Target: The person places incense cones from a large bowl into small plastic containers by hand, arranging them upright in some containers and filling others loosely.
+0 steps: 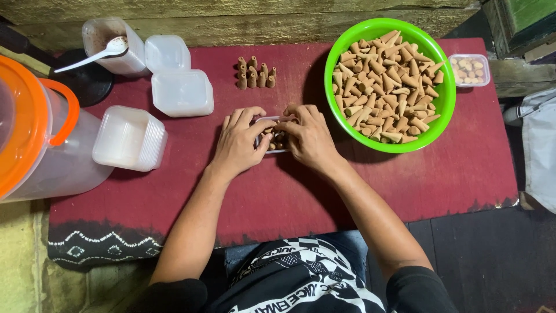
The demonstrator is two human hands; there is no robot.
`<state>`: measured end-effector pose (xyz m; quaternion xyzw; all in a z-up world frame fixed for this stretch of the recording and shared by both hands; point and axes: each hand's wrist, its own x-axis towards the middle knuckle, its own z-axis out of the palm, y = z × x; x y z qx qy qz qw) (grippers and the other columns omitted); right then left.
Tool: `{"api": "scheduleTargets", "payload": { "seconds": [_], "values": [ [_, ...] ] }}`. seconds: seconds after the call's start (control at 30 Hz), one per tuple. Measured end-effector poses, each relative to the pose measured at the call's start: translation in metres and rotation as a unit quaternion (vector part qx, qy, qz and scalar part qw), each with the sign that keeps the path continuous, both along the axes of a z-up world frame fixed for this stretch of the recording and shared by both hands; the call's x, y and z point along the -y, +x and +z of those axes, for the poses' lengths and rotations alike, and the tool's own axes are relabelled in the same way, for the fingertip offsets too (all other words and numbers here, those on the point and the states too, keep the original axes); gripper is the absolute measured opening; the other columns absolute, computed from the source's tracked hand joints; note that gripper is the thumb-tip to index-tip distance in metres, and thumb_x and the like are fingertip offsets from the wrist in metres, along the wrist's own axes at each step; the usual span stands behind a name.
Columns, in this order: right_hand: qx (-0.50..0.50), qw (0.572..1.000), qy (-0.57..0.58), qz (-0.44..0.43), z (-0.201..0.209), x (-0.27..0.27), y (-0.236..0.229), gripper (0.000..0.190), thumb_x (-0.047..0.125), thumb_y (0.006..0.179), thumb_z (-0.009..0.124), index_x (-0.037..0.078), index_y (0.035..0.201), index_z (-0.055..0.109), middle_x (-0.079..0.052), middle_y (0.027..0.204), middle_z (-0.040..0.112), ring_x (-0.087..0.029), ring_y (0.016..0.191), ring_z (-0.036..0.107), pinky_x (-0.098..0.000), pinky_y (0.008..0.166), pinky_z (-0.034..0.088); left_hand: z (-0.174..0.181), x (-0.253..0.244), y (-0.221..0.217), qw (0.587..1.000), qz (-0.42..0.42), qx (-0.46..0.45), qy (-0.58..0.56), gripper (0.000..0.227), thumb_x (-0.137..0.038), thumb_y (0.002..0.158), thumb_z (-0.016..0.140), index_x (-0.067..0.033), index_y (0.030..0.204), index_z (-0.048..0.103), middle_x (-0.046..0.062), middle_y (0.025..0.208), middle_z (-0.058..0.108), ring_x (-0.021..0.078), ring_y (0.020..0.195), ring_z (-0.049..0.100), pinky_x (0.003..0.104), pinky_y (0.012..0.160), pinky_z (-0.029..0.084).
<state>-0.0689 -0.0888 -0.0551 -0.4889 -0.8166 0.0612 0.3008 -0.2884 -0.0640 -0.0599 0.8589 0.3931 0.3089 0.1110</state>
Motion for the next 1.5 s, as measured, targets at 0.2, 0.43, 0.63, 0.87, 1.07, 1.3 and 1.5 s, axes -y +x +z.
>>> {"api": "scheduleTargets", "payload": {
  "seconds": [0.2, 0.43, 0.63, 0.87, 1.07, 1.3, 1.5],
  "values": [
    [0.011, 1.000, 0.009, -0.007, -0.002, 0.006, -0.002, 0.023, 0.018, 0.084, 0.067, 0.022, 0.105, 0.074, -0.001, 0.111, 0.059, -0.029, 0.107, 0.055, -0.0409, 0.081, 0.044, 0.004, 0.003, 0.003, 1.000, 0.022, -0.012, 0.002, 0.025, -0.028, 0.082, 0.073, -0.0194, 0.105, 0.069, 0.006, 0.120, 0.059, 0.0317, 0.115, 0.057, 0.044, 0.086, 0.045],
    [0.073, 0.994, 0.070, -0.044, -0.005, 0.007, -0.010, 0.020, 0.037, 0.091, 0.066, 0.026, 0.107, 0.071, 0.004, 0.099, 0.061, -0.022, 0.102, 0.055, -0.0387, 0.081, 0.038, 0.010, 0.006, 0.004, 1.000, 0.019, -0.015, -0.014, 0.029, -0.028, 0.079, 0.075, -0.0162, 0.104, 0.066, 0.007, 0.123, 0.060, 0.0327, 0.116, 0.058, 0.046, 0.086, 0.045],
    [0.066, 0.992, 0.079, -0.076, -0.008, 0.003, -0.015, 0.013, 0.034, 0.082, 0.072, 0.026, 0.091, 0.066, 0.007, 0.091, 0.062, -0.021, 0.096, 0.054, -0.0387, 0.080, 0.037, 0.007, 0.006, 0.002, 1.000, 0.011, -0.004, -0.025, 0.023, -0.024, 0.080, 0.072, -0.0165, 0.100, 0.066, 0.005, 0.122, 0.060, 0.0308, 0.112, 0.058, 0.044, 0.086, 0.045],
    [0.079, 0.989, 0.058, -0.110, -0.010, -0.003, -0.019, 0.012, 0.035, 0.077, 0.074, 0.029, 0.084, 0.066, 0.009, 0.083, 0.062, -0.017, 0.094, 0.053, -0.0381, 0.083, 0.035, 0.005, 0.004, 0.000, 1.000, 0.008, 0.011, -0.025, 0.019, -0.021, 0.080, 0.070, -0.0178, 0.098, 0.067, 0.004, 0.120, 0.060, 0.0291, 0.112, 0.059, 0.042, 0.086, 0.044],
    [0.102, 0.987, 0.038, -0.122, -0.012, -0.005, -0.021, 0.013, 0.036, 0.075, 0.076, 0.030, 0.082, 0.067, 0.011, 0.079, 0.062, -0.015, 0.094, 0.052, -0.0374, 0.085, 0.035, 0.001, 0.004, -0.001, 0.999, 0.010, 0.009, -0.030, 0.020, -0.021, 0.081, 0.068, -0.0181, 0.100, 0.067, 0.003, 0.119, 0.060, 0.0288, 0.111, 0.059, 0.042, 0.085, 0.044],
    [0.099, 0.986, 0.027, -0.130, -0.008, -0.004, -0.023, 0.011, 0.033, 0.074, 0.075, 0.029, 0.079, 0.066, 0.009, 0.075, 0.060, -0.016, 0.090, 0.052, -0.0380, 0.084, 0.035, 0.002, 0.004, 0.000, 0.999, 0.010, 0.008, -0.030, 0.020, -0.020, 0.081, 0.068, -0.0191, 0.101, 0.068, 0.003, 0.118, 0.060, 0.0290, 0.111, 0.059, 0.042, 0.084, 0.045],
    [0.107, 0.984, 0.036, -0.134, -0.013, -0.006, -0.023, 0.012, 0.032, 0.074, 0.075, 0.029, 0.081, 0.065, 0.008, 0.077, 0.059, -0.016, 0.090, 0.052, -0.0380, 0.083, 0.035, 0.004, 0.005, -0.002, 0.999, 0.010, 0.015, -0.029, 0.018, -0.020, 0.082, 0.068, -0.0190, 0.100, 0.068, 0.003, 0.119, 0.060, 0.0285, 0.111, 0.059, 0.041, 0.084, 0.044]
  ]
}}
